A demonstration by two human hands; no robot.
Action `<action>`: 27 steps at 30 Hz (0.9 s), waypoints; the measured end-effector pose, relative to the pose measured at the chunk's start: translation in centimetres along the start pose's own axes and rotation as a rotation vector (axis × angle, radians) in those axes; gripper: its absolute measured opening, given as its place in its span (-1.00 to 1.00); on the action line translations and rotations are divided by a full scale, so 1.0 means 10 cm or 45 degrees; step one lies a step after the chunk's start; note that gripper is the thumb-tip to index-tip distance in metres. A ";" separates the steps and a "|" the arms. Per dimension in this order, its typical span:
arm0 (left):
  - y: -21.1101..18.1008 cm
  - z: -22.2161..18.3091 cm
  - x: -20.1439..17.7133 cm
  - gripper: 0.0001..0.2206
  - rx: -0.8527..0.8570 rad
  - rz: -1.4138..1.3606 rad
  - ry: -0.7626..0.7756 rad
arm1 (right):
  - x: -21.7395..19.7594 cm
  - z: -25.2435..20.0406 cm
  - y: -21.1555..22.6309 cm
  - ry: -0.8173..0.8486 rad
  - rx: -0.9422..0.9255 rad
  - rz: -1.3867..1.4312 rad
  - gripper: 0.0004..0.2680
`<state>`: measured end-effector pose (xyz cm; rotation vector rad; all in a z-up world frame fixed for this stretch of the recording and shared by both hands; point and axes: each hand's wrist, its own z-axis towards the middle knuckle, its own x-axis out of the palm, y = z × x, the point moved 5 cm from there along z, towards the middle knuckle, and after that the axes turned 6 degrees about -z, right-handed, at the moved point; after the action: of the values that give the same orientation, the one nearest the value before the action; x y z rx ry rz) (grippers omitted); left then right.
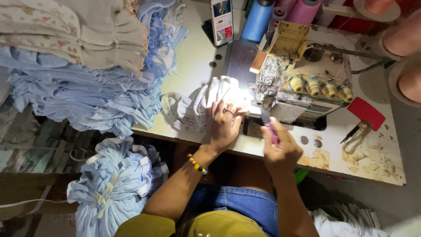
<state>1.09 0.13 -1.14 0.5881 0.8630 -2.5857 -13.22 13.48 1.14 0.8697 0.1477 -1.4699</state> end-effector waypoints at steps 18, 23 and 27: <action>1.25 0.05 -0.87 -0.57 -0.935 0.311 0.599 | -0.44 -0.48 -2.93 0.095 0.333 -1.014 -0.69; 1.30 0.17 -0.84 -0.71 -1.004 0.156 0.824 | -0.37 -0.07 -1.59 -0.096 0.261 -0.543 -0.75; 0.87 0.77 -1.14 -0.81 -0.592 -0.558 0.283 | -0.03 0.14 -0.35 0.535 0.259 0.325 -0.79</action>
<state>12.62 -9.08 5.80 0.6025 1.7758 -2.5619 -16.96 13.39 0.88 1.3091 0.1929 -1.0627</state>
